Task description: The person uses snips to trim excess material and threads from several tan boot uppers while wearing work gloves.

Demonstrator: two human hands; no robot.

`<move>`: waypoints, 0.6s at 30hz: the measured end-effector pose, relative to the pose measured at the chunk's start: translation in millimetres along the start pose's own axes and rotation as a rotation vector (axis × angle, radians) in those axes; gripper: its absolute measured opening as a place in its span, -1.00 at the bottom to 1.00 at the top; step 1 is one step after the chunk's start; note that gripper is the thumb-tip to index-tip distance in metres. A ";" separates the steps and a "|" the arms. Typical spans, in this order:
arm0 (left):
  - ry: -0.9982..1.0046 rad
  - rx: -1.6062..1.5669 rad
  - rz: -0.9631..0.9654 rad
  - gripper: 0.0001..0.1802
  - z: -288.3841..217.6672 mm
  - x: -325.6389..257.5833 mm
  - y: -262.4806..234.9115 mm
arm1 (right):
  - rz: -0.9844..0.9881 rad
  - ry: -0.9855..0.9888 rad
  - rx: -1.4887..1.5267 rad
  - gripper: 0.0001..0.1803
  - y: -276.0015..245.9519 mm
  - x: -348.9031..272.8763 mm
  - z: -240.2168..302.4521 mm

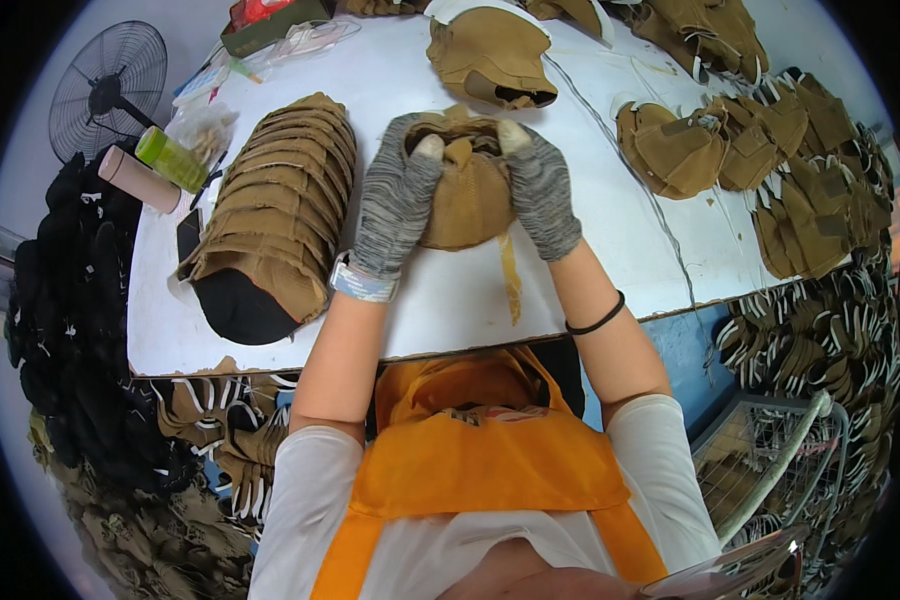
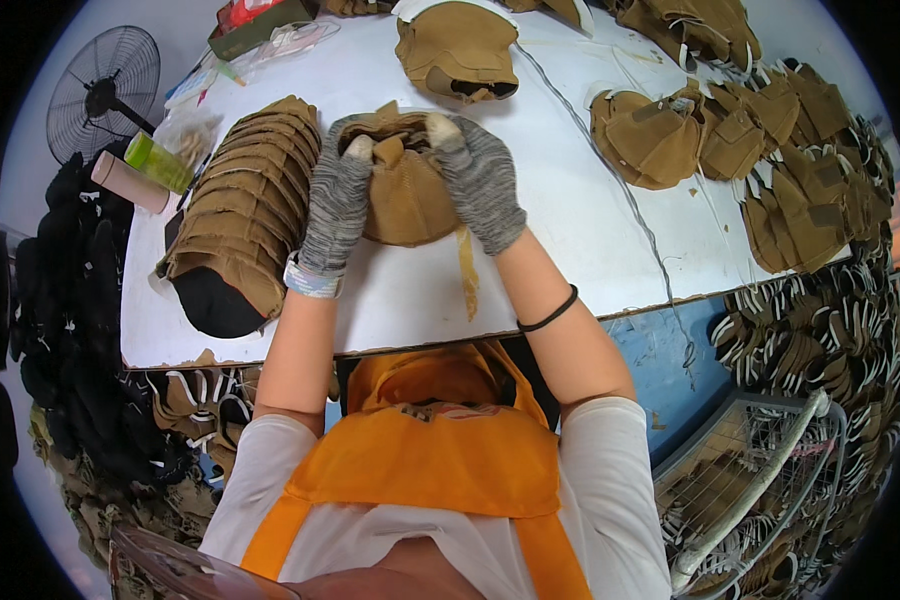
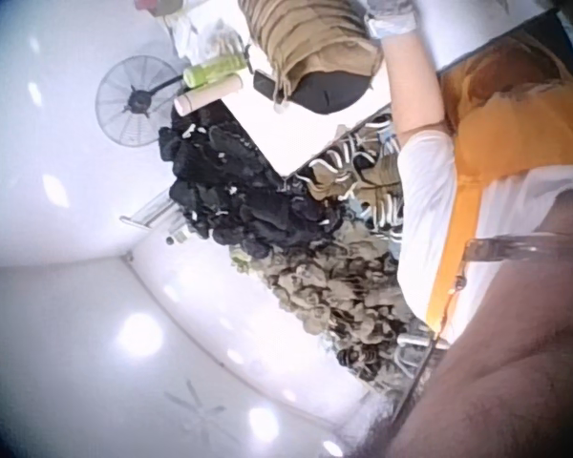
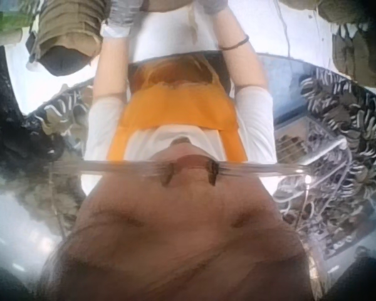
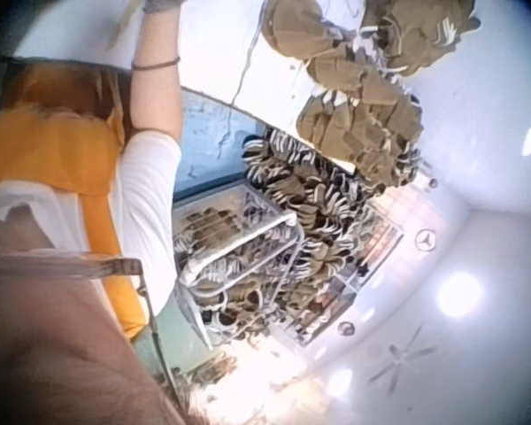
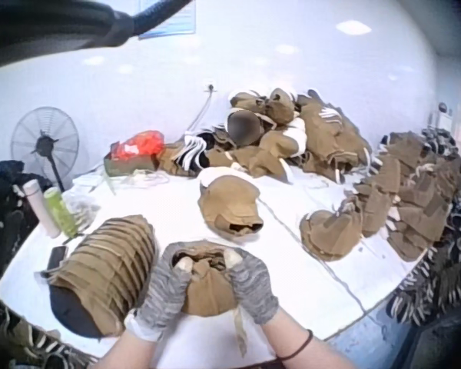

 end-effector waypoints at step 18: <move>0.569 1.002 -0.395 -0.63 -56.9 -34.0 4.7 | -0.073 -0.374 -1.078 -0.61 -74.5 95.2 2.9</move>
Point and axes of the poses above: each hand's wrist, its own x-axis towards the middle knuckle, its own y-axis out of the palm, z = x × y, the point moved 6 cm from there along x, towards the middle knuckle, and after that the axes turned 12 degrees about x, right-handed, at the moved point
